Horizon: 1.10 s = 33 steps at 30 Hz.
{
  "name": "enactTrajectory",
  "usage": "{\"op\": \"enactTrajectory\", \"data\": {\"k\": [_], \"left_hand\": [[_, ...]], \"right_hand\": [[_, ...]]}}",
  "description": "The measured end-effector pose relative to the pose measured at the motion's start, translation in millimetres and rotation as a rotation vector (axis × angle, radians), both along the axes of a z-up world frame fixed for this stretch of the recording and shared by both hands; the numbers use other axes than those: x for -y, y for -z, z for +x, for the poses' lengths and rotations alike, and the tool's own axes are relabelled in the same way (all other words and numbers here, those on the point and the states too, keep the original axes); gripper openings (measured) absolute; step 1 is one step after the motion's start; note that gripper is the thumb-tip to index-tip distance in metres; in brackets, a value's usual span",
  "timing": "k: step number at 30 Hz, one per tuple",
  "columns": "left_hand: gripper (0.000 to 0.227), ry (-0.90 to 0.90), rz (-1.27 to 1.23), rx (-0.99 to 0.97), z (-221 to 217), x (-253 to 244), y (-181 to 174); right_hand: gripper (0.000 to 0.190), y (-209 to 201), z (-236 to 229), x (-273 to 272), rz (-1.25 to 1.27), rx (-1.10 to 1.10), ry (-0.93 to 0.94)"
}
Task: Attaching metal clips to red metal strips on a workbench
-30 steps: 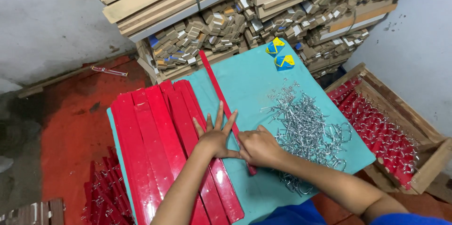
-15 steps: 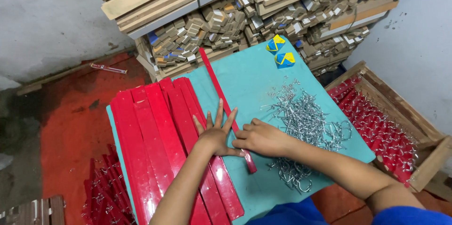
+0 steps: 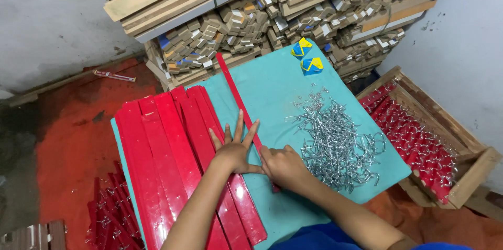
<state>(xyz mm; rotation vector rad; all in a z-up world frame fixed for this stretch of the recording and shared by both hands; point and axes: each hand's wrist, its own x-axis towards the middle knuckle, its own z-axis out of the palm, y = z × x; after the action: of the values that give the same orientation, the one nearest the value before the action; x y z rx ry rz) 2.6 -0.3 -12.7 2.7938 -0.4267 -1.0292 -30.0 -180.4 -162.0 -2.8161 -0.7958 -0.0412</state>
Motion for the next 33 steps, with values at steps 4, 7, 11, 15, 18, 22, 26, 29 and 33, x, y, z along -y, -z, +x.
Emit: {"op": "enactTrajectory", "data": {"k": [4, 7, 11, 15, 18, 22, 26, 29, 33], "left_hand": [[0.133, 0.008, 0.000, -0.030, 1.5, 0.5, -11.2], [0.134, 0.010, -0.006, -0.030, -0.2, -0.2, -7.2], [0.132, 0.005, -0.011, -0.031, 0.5, -1.2, -5.7], [0.131, 0.019, 0.026, -0.025, 1.5, 0.5, -4.2], [0.131, 0.020, 0.010, -0.035, 0.7, 1.6, -11.1], [0.133, 0.040, 0.042, -0.016, 2.7, 1.4, 4.4], [0.132, 0.040, 0.053, -0.006, 3.5, 1.7, 4.6], [0.133, 0.043, 0.043, 0.000, 4.7, 0.1, 8.9], [0.134, 0.038, 0.025, 0.025, 8.2, -3.6, 23.7]], "right_hand": [[0.039, -38.7, 8.9, 15.1, -0.086, 0.035, -0.236], [0.021, -62.0, 15.8, 17.0, -0.242, 0.205, -0.371], [0.010, -55.9, 32.9, 14.0, -0.210, 0.472, -0.569], [0.007, -55.2, 39.4, 10.5, -0.113, 0.547, -0.626], [0.006, -50.1, 25.0, 7.0, -0.062, 0.448, -0.449], [0.015, -11.4, 8.1, -3.8, -0.021, 0.284, -0.230], [0.014, 5.7, -5.0, -16.7, -0.035, 0.277, 0.005], [0.011, -9.3, -11.9, -24.7, -0.023, 0.288, 0.084], [0.018, -26.1, -16.0, -24.3, 0.069, 0.172, 0.090]]}}
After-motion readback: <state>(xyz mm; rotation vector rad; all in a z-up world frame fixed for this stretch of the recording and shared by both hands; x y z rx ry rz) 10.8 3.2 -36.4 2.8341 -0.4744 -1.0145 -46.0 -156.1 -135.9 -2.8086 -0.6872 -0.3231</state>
